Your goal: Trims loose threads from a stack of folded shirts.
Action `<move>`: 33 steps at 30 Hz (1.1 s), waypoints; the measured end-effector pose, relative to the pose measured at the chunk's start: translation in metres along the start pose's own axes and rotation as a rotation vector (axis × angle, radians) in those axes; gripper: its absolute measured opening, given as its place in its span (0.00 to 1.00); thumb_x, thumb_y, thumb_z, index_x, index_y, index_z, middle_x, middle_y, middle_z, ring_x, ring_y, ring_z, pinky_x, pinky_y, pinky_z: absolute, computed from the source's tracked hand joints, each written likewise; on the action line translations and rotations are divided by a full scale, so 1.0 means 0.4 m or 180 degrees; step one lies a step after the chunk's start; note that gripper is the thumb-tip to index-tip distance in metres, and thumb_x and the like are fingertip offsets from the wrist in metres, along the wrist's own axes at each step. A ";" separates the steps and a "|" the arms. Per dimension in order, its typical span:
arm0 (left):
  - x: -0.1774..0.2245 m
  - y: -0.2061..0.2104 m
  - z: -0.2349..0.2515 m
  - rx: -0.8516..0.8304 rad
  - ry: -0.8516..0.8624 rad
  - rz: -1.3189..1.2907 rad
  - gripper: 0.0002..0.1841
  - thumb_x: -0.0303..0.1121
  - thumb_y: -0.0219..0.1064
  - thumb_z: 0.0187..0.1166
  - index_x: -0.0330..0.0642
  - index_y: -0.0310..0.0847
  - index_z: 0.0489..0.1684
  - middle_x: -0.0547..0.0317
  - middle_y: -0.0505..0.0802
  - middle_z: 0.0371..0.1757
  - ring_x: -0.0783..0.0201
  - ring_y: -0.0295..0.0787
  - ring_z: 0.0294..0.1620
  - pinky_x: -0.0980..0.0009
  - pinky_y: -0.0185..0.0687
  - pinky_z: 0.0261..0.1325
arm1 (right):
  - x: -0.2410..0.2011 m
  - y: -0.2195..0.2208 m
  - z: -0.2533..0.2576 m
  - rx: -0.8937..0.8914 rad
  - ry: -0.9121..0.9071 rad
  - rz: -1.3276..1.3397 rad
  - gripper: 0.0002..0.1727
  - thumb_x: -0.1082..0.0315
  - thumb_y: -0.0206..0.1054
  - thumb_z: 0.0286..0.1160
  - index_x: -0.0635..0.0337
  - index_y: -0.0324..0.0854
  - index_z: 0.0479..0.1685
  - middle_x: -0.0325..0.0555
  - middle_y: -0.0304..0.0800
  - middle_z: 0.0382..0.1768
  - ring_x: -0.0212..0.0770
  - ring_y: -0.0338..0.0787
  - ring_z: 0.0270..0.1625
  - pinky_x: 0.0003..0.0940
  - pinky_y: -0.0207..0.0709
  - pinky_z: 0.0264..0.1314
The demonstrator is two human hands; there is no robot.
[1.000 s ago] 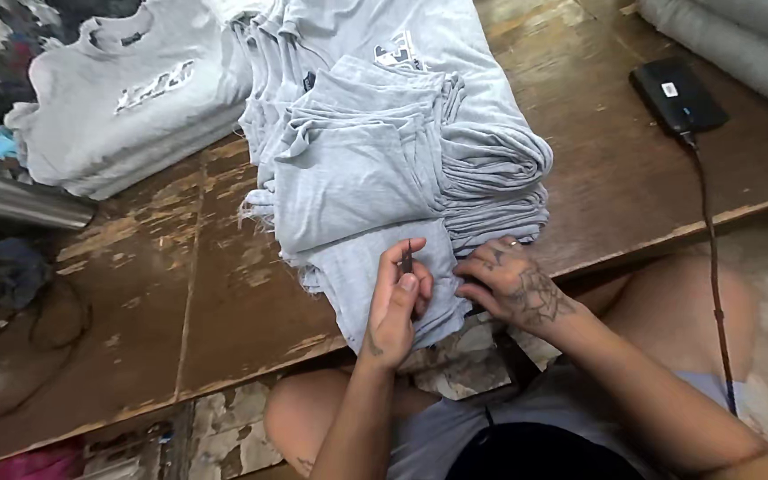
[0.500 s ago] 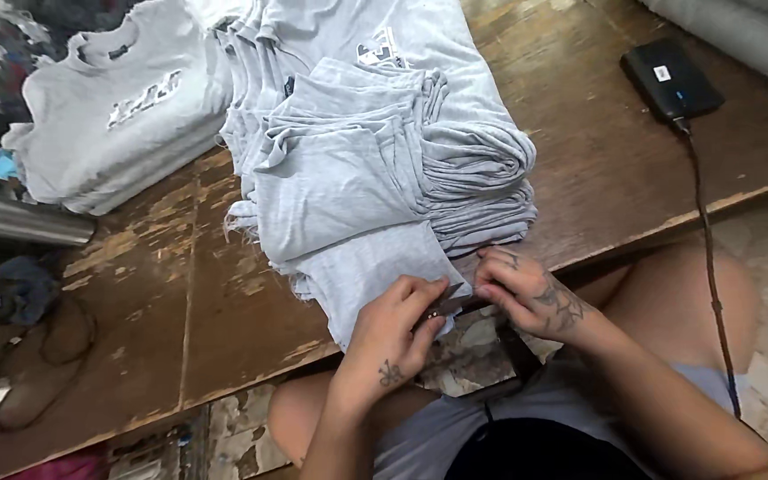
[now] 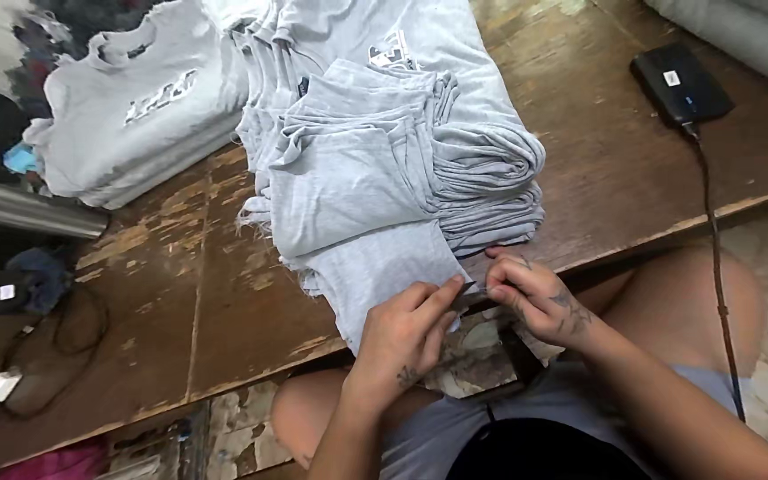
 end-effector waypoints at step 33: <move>-0.139 0.010 0.010 0.1066 -0.1280 -0.2586 0.18 0.24 0.64 0.78 0.35 0.79 0.66 0.75 0.84 0.25 0.81 0.79 0.27 0.81 0.79 0.36 | 0.046 -0.136 0.004 0.0065 0.0127 -0.0932 0.19 0.62 0.55 0.88 0.65 0.89 0.40 0.42 0.89 0.28 0.23 0.85 0.32 0.19 0.81 0.41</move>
Point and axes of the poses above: each hand's wrist, its own z-axis towards the middle knuckle, its own y-axis out of the palm, x = y × z, the point moved 4 cm from there along z, towards the middle knuckle
